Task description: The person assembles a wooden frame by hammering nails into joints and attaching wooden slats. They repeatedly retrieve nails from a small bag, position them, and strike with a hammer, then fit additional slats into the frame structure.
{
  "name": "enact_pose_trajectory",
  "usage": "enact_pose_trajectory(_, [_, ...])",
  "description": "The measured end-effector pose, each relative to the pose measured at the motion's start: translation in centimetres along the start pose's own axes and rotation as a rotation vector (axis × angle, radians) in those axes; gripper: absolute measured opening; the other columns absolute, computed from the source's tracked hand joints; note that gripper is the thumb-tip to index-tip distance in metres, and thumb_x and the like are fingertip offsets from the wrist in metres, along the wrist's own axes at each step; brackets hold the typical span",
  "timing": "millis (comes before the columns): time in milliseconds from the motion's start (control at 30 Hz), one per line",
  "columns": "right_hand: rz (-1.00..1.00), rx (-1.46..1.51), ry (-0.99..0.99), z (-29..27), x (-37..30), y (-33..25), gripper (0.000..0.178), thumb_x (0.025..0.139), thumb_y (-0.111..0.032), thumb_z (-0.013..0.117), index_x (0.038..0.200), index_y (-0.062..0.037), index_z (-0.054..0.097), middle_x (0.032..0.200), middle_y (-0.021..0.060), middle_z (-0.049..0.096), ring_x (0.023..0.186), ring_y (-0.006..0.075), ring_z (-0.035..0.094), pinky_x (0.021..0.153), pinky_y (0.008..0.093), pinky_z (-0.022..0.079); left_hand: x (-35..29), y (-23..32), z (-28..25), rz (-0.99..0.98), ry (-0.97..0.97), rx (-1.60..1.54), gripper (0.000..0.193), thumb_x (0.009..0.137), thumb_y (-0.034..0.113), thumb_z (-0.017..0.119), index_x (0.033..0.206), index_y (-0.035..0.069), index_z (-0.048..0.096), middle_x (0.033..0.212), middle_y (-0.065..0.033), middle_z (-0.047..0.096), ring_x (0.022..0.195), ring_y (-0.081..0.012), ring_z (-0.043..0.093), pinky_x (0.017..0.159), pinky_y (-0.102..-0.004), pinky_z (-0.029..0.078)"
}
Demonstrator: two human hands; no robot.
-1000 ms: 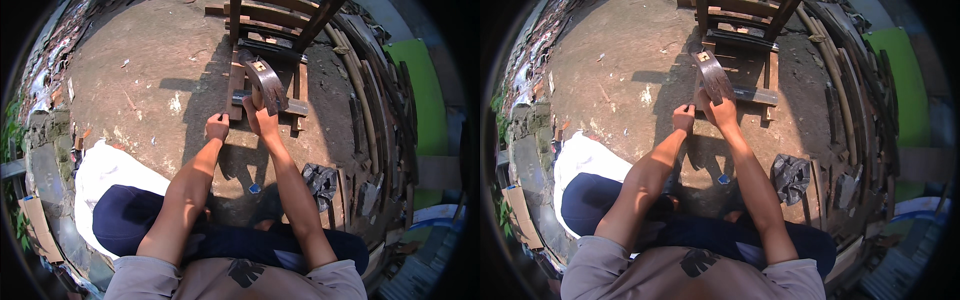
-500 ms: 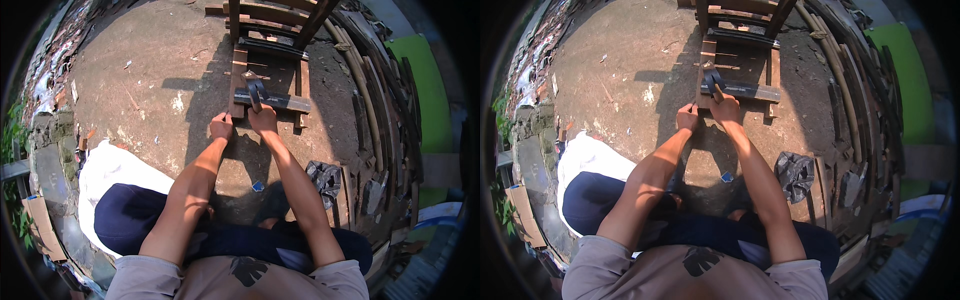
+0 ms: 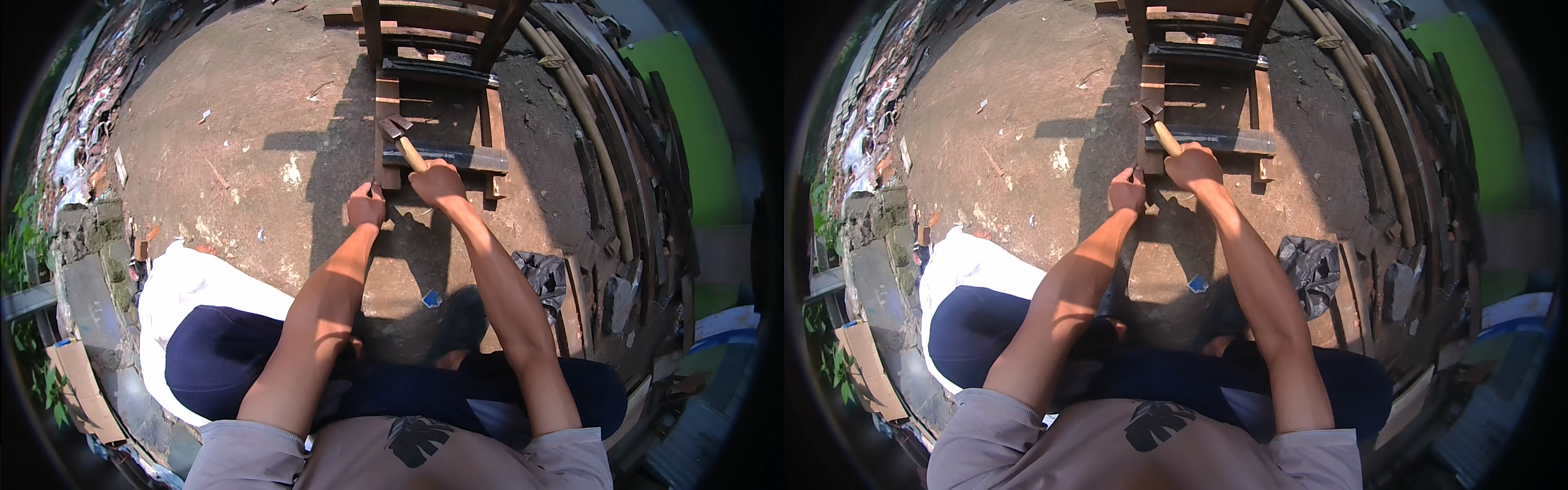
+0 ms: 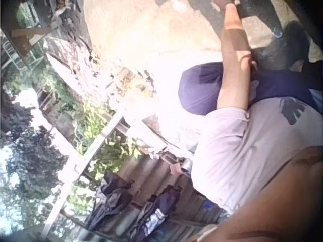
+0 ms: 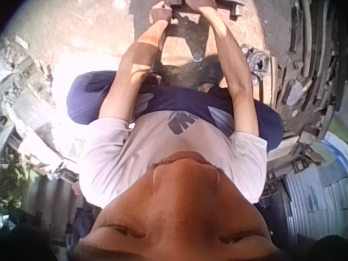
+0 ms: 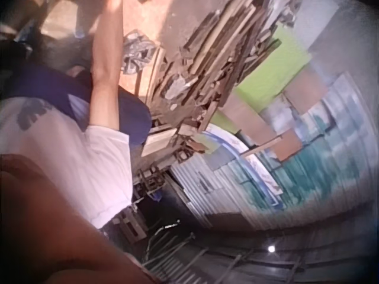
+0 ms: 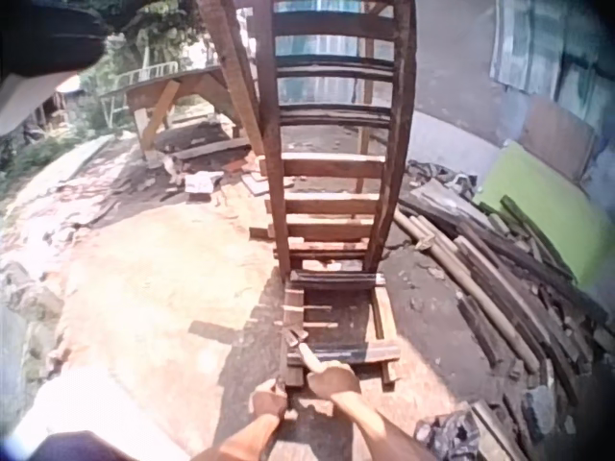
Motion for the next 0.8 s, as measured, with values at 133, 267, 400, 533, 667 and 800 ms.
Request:
enact_pose_trajectory(133, [-0.04,0.159,0.072,1.1,-0.7,-0.1,0.039,0.08,-0.033,0.06,0.109,-0.0084,0.069,0.1,0.02,0.069,0.097,0.0368,0.066,0.087,0.0423,0.053,-1.9,0.3,0.6,-0.08,0.08,0.023,0.036,0.095,0.034,0.051,0.11,0.005,0.067,0.097,-0.0219,0.068,0.091,-0.0414,0.065,0.081,-0.0444,0.051])
enact_pose_trajectory(267, [0.062,0.005,0.021,3.3,0.4,4.3,0.044,0.078,-0.033,0.062,0.114,-0.0085,0.068,0.108,0.0198,0.068,0.102,0.0341,0.065,0.088,0.0388,0.052,-3.6,0.3,2.2,0.028,0.19,0.094,0.043,0.096,0.03,0.048,0.127,0.001,0.054,0.128,-0.0196,0.057,0.121,-0.0356,0.051,0.1,-0.0444,0.043])
enact_pose_trajectory(400, [0.09,0.123,0.098,2.5,-1.6,7.0,0.044,0.077,-0.033,0.062,0.115,-0.0099,0.067,0.099,0.0185,0.07,0.096,0.0346,0.067,0.082,0.0406,0.053,-2.5,1.7,1.2,0.064,0.208,0.117,0.045,0.095,0.027,0.047,0.131,0.0,0.048,0.138,-0.0202,0.047,0.129,-0.0356,0.042,0.105,-0.0486,0.034])
enact_pose_trajectory(533, [0.174,0.154,0.245,2.6,-4.9,12.4,0.034,0.077,-0.03,0.063,0.102,-0.008,0.07,0.097,0.0204,0.069,0.094,0.038,0.066,0.081,0.0441,0.052,1.8,3.3,2.6,0.123,0.052,0.294,0.053,0.09,0.028,0.054,0.133,0.0,0.046,0.139,-0.0192,0.046,0.131,-0.0349,0.04,0.106,-0.0478,0.033])
enact_pose_trajectory(667, [0.326,0.082,0.275,4.8,-7.9,16.7,0.032,0.077,-0.031,0.064,0.098,-0.0085,0.07,0.096,0.02,0.069,0.095,0.0397,0.065,0.085,0.0473,0.051,0.7,8.9,3.6,0.471,0.145,0.286,0.059,0.086,0.031,0.058,0.135,0.002,0.046,0.141,-0.0172,0.044,0.133,-0.0327,0.039,0.109,-0.0467,0.029])
enact_pose_trajectory(800, [0.321,-0.064,0.239,5.5,-11.5,21.3,0.03,0.079,-0.033,0.063,0.099,-0.0118,0.07,0.097,0.018,0.069,0.097,0.0368,0.065,0.085,0.047,0.052,-0.5,15.4,8.7,1.048,-0.269,0.475,0.078,0.082,0.052,0.062,0.141,0.007,0.041,0.142,-0.0163,0.045,0.134,-0.0338,0.038,0.112,-0.0475,0.026])
Point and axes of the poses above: each hand's wrist, its own x-axis towards the middle knuckle, its own z-axis out of the palm, y = z × x, the point moved 9 cm from there along x, towards the middle knuckle
